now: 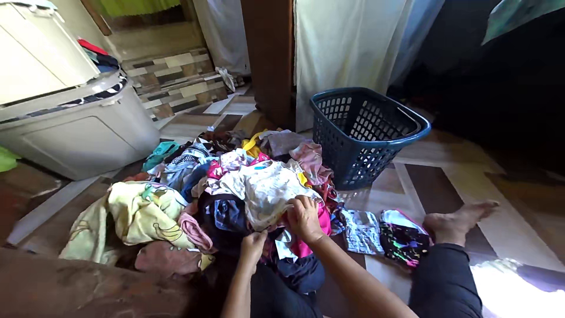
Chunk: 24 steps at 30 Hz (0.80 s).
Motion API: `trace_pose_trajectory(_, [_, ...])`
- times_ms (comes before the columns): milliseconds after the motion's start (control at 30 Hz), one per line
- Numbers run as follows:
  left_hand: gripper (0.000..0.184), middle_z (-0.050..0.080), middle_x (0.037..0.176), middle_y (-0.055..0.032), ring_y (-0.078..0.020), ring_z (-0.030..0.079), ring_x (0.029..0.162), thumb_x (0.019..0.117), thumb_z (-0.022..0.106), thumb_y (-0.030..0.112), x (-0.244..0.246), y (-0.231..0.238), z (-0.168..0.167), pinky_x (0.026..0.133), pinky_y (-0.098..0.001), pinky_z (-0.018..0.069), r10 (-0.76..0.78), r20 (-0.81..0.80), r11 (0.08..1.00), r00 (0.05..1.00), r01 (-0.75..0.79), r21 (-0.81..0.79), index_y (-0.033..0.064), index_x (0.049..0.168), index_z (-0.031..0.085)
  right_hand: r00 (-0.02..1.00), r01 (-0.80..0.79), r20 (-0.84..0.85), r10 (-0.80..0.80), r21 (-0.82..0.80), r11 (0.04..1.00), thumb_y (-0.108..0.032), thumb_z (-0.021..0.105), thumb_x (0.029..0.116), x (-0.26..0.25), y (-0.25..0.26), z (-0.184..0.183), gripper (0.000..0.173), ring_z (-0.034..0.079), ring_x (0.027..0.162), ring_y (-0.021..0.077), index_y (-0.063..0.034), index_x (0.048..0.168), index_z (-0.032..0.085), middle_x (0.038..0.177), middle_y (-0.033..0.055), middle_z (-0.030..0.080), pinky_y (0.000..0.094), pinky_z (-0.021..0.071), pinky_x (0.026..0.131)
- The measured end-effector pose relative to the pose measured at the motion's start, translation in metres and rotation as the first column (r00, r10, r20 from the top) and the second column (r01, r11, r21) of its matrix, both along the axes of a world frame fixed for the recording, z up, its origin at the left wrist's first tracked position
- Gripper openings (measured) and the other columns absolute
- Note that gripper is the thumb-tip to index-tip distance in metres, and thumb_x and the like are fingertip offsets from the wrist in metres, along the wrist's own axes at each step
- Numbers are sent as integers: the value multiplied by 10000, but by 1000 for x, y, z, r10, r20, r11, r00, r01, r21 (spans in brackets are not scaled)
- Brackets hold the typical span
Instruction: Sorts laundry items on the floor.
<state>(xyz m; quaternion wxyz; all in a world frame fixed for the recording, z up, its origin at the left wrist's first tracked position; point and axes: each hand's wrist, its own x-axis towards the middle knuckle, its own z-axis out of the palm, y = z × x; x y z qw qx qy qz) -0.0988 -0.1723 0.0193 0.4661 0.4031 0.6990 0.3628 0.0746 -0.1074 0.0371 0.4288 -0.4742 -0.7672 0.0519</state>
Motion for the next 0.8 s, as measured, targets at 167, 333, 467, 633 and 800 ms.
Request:
trace_pose_trajectory(167, [446,641,709,-54,-106,570,536,1105,425,369,11,3,4,493,-241,453,66,300,988,952,-19,-155,-4,1093,670,962,-126,199,187,-283,951,-161,577,965,4,15,14,291,547,1299,416,-101,1199,741,1298,161,670,652,396,1015])
trace_pose_trajectory(333, [391,640,740,-51,-93,535,508,1113,393,348,25,10,-5,462,-220,425,285,545,956,788,-195,-219,51,1193,634,943,-104,247,223,-418,903,-165,586,980,11,18,19,303,534,1318,394,-118,1241,731,1325,157,657,635,371,1052])
trace_pose_trajectory(467, [328,597,715,-8,-70,533,504,1116,370,331,31,12,-4,460,-207,453,404,687,907,604,-361,-216,81,1065,576,942,-127,229,247,-436,891,-147,598,984,13,17,24,247,570,1266,399,-69,1156,757,1243,180,690,628,370,1051])
trace_pose_trajectory(633, [286,607,732,-10,-71,549,523,1104,407,326,28,12,-1,482,-212,472,466,711,861,526,-455,-228,87,1037,551,930,-182,204,305,-464,867,-285,698,945,16,15,27,293,562,1253,409,-44,1099,758,1228,196,681,640,365,1039])
trace_pose_trajectory(800, [200,597,766,-33,-86,565,568,1102,437,240,27,11,3,500,-221,473,451,667,845,593,-523,-106,61,1133,521,944,-155,199,262,-434,887,-315,675,956,4,10,27,379,550,1258,437,-105,1269,721,1282,227,644,649,369,1039])
